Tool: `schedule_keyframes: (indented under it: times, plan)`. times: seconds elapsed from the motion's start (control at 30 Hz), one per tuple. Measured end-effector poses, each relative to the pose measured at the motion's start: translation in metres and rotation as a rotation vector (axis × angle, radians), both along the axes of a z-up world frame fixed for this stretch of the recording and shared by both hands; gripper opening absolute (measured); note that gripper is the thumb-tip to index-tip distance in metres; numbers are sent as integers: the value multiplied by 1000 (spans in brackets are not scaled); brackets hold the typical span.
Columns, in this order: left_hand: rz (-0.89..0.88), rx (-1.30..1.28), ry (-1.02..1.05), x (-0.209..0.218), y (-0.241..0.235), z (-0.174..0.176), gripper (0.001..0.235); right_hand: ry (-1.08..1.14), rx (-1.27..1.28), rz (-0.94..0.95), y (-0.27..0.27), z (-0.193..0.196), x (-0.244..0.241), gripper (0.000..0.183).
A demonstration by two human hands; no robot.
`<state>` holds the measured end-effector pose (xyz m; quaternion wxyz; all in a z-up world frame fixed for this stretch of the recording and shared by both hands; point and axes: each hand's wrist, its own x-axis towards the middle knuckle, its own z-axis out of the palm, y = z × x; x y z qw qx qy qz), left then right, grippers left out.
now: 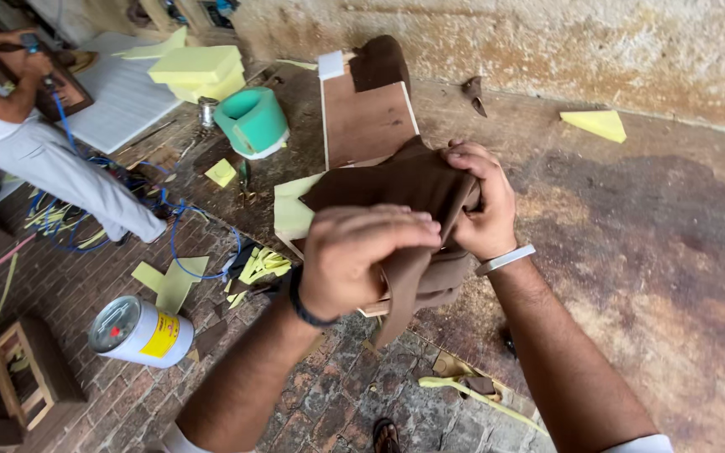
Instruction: The person staples brown fabric onto a wooden chair frame with foam padding using a pneumatic staple gun. They trim excess fabric with scissors, adjust the fabric, and flip the frame to continue attaching the fabric to the underside.
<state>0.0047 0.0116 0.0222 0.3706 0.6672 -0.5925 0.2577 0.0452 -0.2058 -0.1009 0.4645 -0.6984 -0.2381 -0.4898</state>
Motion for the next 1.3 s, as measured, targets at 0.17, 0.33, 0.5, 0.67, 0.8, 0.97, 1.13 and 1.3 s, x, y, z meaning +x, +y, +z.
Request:
schedule_keyframes:
  times: [0.17,0.33,0.5,0.67,0.8,0.97,1.13,1.3]
  plan:
    - [36,37,66,-27,12,-23,10,-21,-33,-4,0,0,-5,47]
    - [106,175,19,-25,17,-49,13,-5,-35,-36,0,4,-7,50]
    - [184,260,-69,-2,4,-78,13,73,62,-28,6,12,-23,58]
    - [209,296,-34,10,7,-79,26,209,534,72,39,2,-88,42]
    - [200,317,-54,-3,7,-76,22,517,814,236,66,-15,-80,25]
    - [109,512,-126,-9,3,-26,15,504,927,172,76,-23,-52,33]
    - [78,815,244,26,-13,47,27,269,824,294,76,-41,-47,32]
    - [367,736,204,62,-64,28,59,381,842,72,79,-32,-48,28]
